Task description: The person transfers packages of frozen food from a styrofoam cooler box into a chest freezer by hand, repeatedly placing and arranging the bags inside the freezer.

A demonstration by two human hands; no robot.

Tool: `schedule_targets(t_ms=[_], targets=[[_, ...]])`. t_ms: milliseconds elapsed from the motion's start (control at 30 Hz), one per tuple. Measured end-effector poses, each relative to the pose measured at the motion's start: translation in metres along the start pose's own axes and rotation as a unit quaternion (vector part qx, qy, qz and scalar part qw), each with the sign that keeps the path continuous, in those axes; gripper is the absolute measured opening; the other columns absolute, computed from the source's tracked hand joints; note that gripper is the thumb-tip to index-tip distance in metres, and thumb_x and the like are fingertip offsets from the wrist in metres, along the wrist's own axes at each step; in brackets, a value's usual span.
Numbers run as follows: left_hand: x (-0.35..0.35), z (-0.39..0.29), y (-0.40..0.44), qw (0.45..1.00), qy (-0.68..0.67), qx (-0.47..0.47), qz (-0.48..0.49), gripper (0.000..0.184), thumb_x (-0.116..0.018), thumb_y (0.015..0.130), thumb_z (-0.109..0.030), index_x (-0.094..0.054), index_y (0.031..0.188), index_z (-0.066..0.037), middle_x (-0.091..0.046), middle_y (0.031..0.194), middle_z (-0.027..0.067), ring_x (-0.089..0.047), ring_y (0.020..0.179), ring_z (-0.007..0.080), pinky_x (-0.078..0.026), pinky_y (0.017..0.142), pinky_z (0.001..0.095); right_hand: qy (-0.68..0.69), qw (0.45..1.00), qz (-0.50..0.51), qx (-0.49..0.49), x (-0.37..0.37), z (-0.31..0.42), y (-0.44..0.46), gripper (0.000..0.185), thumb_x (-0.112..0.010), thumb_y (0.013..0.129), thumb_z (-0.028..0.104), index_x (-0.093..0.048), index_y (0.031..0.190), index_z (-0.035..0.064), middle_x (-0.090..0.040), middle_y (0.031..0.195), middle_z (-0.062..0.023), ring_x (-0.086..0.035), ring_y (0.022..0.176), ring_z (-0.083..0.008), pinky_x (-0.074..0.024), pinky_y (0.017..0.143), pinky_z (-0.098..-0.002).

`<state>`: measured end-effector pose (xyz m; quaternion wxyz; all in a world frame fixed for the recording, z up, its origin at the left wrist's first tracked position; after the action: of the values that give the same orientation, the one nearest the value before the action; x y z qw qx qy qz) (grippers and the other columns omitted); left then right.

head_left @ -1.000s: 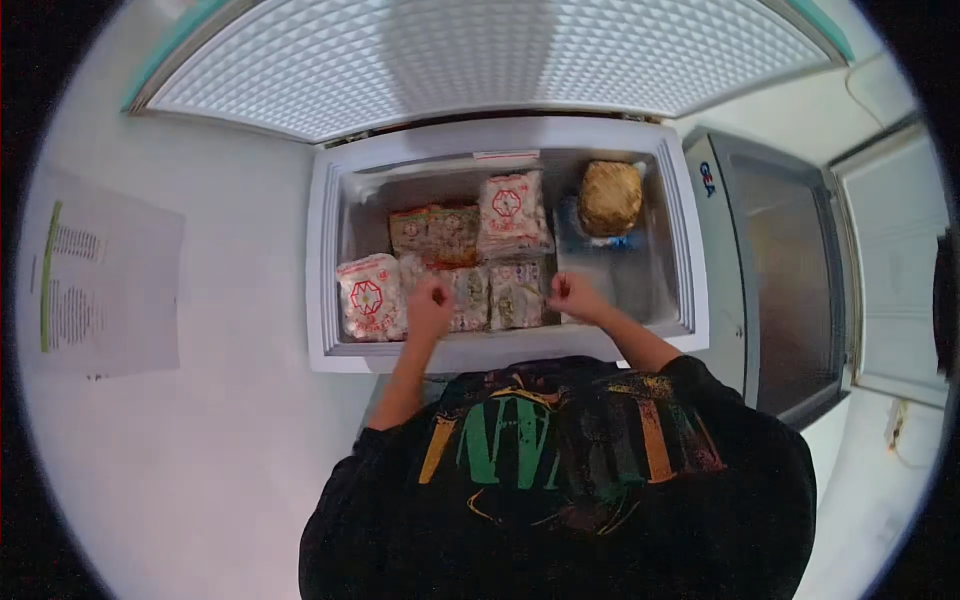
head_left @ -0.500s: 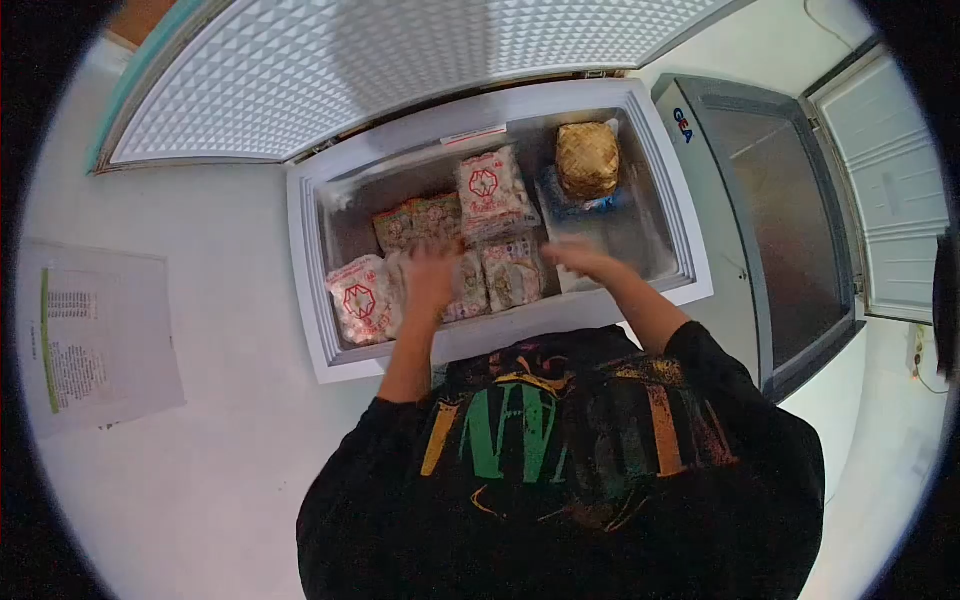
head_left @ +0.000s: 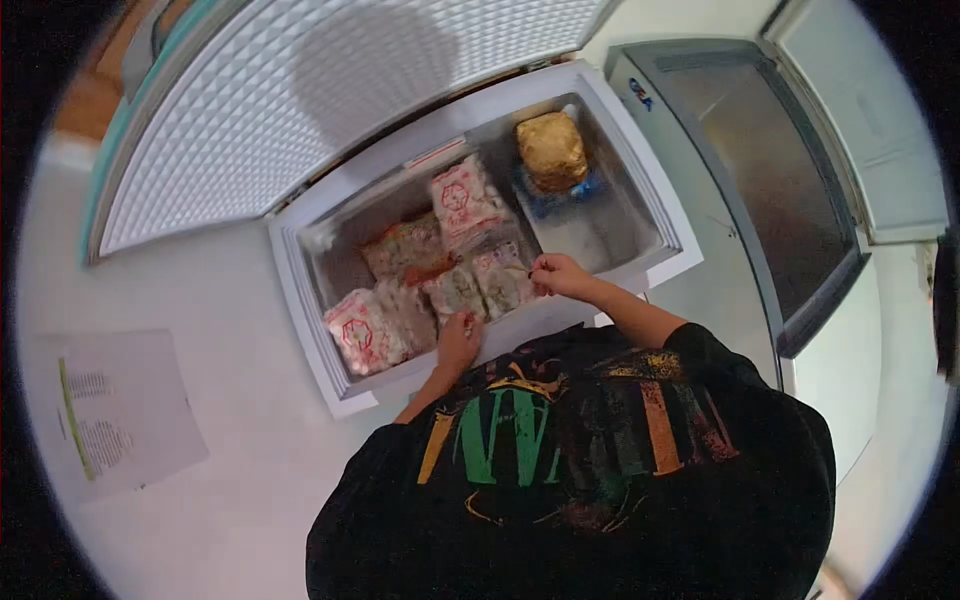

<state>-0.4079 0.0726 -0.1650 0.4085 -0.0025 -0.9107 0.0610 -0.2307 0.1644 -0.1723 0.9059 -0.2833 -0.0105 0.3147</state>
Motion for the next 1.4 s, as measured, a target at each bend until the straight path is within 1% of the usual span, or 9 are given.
schedule_targets(t_ms=[333,400,633,667,733,767,933,1167,1400], targets=[[-0.008,-0.016,0.063,0.994,-0.018,0.022,0.106,0.026,-0.051,0.077,-0.029,-0.056,0.087,-0.005,-0.057,0.065,0.0114,-0.056,0.061,0.0256,-0.044,0.058,0.0353,0.040,0.987,-0.140,0.062,0.080,-0.014,-0.059,0.012,-0.053,0.073,0.015,-0.051,0.074,0.0028,-0.055,0.065,-0.0054,-0.053,0.053,-0.0124,-0.0423,0.047,-0.0249],[-0.007,-0.092,0.092,0.980,0.139,-0.136,0.042,0.026,-0.051,0.078,-0.029,-0.055,0.086,-0.005,-0.057,0.065,0.0115,-0.055,0.059,0.0246,-0.042,0.054,0.0341,0.075,0.977,-0.190,0.061,0.111,-0.022,-0.095,0.012,-0.053,0.074,0.014,-0.050,0.075,0.0020,-0.055,0.064,-0.0059,-0.053,0.054,-0.0129,-0.0429,0.048,-0.0250],[-0.118,-0.313,0.175,0.960,-0.049,-0.253,0.112,0.020,-0.050,0.081,-0.020,-0.057,0.081,-0.001,-0.053,0.061,0.0062,-0.043,0.051,0.0085,-0.036,0.047,0.0236,0.274,0.897,-0.339,0.080,0.187,-0.097,-0.237,0.011,-0.050,0.077,0.014,-0.050,0.076,0.0029,-0.056,0.065,-0.0057,-0.052,0.053,-0.0125,-0.0413,0.047,-0.0238],[-0.152,-0.346,0.173,0.939,-0.122,-0.280,0.159,0.019,-0.051,0.081,-0.018,-0.057,0.083,0.001,-0.055,0.064,0.0049,-0.041,0.051,0.0054,-0.033,0.044,0.0214,0.297,0.878,-0.366,0.082,0.195,-0.118,-0.260,0.011,-0.050,0.077,0.014,-0.050,0.076,0.0029,-0.056,0.065,-0.0057,-0.052,0.053,-0.0125,-0.0413,0.047,-0.0238],[-0.204,-0.425,0.132,0.917,0.000,-0.340,0.209,0.019,-0.052,0.081,-0.018,-0.056,0.081,0.001,-0.056,0.064,0.0052,-0.041,0.050,0.0077,-0.033,0.044,0.0234,0.354,0.838,-0.413,0.052,0.200,-0.170,-0.301,0.012,-0.050,0.077,0.014,-0.050,0.076,0.0030,-0.056,0.064,-0.0060,-0.052,0.052,-0.0120,-0.0400,0.045,-0.0236],[-0.233,-0.450,0.110,0.870,-0.022,-0.443,0.216,0.020,-0.051,0.081,-0.020,-0.055,0.080,-0.001,-0.053,0.060,0.0058,-0.043,0.050,0.0098,-0.035,0.046,0.0263,0.393,0.809,-0.432,0.068,0.198,-0.205,-0.311,0.013,-0.050,0.076,0.015,-0.050,0.077,0.0027,-0.055,0.064,-0.0061,-0.051,0.050,-0.0120,-0.0391,0.044,-0.0233],[-0.387,-0.494,-0.024,0.751,0.075,-0.445,0.482,0.018,-0.050,0.080,-0.024,-0.055,0.081,-0.007,-0.055,0.063,0.0114,-0.051,0.052,0.0206,-0.041,0.051,0.0304,0.486,0.675,-0.551,0.063,0.184,-0.301,-0.393,0.011,-0.048,0.073,0.012,-0.050,0.072,0.0019,-0.055,0.060,-0.0069,-0.050,0.047,-0.0134,-0.0392,0.044,-0.0257],[-0.539,-0.447,-0.184,0.498,0.285,-0.492,0.654,0.017,-0.052,0.074,-0.022,-0.053,0.088,-0.012,-0.058,0.073,0.0130,-0.054,0.074,0.0306,-0.043,0.065,0.0404,0.413,0.563,-0.704,-0.132,0.142,-0.423,-0.438,0.012,-0.048,0.074,0.015,-0.052,0.072,0.0033,-0.055,0.062,-0.0040,-0.051,0.054,-0.0121,-0.0416,0.052,-0.0253],[-0.652,-0.402,-0.209,0.454,0.358,-0.485,0.656,0.020,-0.054,0.072,-0.020,-0.054,0.091,-0.013,-0.060,0.074,0.0108,-0.057,0.073,0.0270,-0.044,0.065,0.0361,0.492,0.434,-0.754,-0.015,0.140,-0.460,-0.401,0.009,-0.049,0.078,0.014,-0.049,0.076,0.0046,-0.050,0.059,-0.0012,-0.047,0.052,-0.0085,-0.0393,0.048,-0.0226]])
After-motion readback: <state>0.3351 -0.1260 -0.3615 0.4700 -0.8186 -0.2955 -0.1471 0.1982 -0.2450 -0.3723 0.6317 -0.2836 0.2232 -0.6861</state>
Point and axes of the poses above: each hand's wrist, its own y-axis towards the middle knuckle, its own x-axis out of the back of the hand, z = x × y, the point moved 10 cm from there along y, towards the middle knuckle
